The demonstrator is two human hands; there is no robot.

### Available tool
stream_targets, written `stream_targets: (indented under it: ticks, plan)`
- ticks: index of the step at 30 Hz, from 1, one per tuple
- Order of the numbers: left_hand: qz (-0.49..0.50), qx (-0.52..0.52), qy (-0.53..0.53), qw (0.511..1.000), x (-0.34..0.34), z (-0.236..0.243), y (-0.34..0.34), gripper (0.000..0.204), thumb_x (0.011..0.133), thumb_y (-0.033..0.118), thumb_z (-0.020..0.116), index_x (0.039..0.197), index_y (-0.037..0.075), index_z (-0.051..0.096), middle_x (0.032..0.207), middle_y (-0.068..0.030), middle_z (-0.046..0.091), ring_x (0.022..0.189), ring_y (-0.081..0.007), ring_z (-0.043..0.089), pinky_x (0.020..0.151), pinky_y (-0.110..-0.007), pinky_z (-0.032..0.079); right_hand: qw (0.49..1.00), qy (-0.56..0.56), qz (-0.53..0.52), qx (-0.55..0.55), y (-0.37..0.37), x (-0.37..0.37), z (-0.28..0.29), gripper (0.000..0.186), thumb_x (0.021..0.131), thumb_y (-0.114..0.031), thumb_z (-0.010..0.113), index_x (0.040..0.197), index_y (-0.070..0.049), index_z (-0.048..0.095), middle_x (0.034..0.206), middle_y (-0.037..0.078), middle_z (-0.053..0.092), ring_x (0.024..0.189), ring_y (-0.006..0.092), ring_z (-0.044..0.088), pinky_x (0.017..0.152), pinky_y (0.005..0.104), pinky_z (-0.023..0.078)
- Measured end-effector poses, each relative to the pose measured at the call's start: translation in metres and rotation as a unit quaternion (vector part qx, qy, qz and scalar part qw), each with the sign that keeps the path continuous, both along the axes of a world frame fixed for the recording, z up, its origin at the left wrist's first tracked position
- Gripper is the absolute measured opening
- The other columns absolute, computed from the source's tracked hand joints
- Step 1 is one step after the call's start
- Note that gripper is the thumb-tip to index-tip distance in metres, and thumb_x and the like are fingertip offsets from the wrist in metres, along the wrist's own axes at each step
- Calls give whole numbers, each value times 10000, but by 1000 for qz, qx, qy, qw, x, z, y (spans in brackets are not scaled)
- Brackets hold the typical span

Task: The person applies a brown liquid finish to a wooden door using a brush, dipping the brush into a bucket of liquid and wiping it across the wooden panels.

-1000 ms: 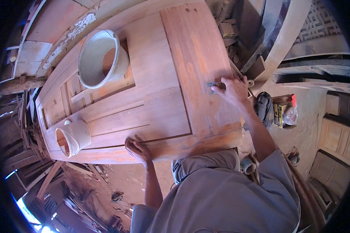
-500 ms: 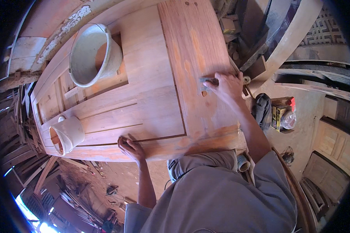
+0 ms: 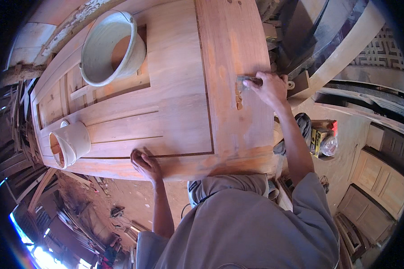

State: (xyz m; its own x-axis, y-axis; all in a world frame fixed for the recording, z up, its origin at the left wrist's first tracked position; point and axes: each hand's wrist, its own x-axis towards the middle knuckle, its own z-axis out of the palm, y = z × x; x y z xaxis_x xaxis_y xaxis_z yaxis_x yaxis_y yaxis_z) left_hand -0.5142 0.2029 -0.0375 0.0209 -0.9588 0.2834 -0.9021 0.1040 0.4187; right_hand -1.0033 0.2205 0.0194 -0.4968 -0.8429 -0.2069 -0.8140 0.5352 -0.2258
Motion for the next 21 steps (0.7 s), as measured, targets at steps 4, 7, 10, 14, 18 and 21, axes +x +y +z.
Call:
stream_targets:
  ticks: [4, 7, 10, 14, 18, 21]
  plan:
    - [-7, -18, -6, 1000, -7, 3, -2, 413, 1044, 318, 426, 1226, -43, 512, 1161, -226, 556, 1048, -397, 538, 919, -510, 414, 999, 3, -6, 44, -13, -2, -2, 535, 818, -656, 639, 905, -132, 708, 842, 98, 700, 873, 272, 668, 908, 507, 361]
    - [-5, -26, -1, 1000, -6, 4, -2, 425, 1048, 331, 422, 1206, -51, 520, 1133, -230, 561, 1031, -405, 542, 915, -516, 417, 998, 48, 18, 20, -17, -14, -2, 559, 813, -676, 630, 927, -135, 710, 875, 103, 703, 891, 282, 666, 917, 520, 367]
    - [-2, -28, -5, 1000, -8, 4, -3, 442, 1051, 348, 417, 1201, -55, 521, 1138, -231, 561, 1044, -404, 538, 928, -509, 416, 999, -41, -13, 18, -23, -21, 8, 596, 799, -713, 604, 999, -162, 715, 913, 112, 725, 965, 302, 685, 1041, 610, 331]
    - [4, -10, -9, 1000, 0, -1, -2, 414, 1039, 318, 418, 1246, -30, 502, 1197, -217, 559, 1076, -397, 535, 932, -498, 407, 998, 4, 32, 52, -34, -13, 2, 618, 805, -733, 580, 960, -149, 710, 907, 110, 729, 953, 294, 688, 978, 556, 364]
    - [-1, -14, 4, 1000, 1, -2, -1, 418, 1042, 318, 404, 1250, -31, 502, 1197, -219, 559, 1080, -394, 535, 940, -494, 403, 997, 49, -2, 63, -31, -20, 13, 524, 917, -612, 530, 1052, -125, 667, 918, 125, 728, 985, 313, 681, 969, 570, 380]
    - [7, -8, 11, 1000, -1, -1, -1, 415, 1047, 313, 390, 1251, -30, 503, 1199, -218, 561, 1085, -392, 536, 946, -491, 402, 997, -46, -10, 65, -17, -23, 21, 474, 1011, -410, 436, 1423, -180, 394, 1244, 242, 590, 1082, 427, 625, 977, 589, 426]
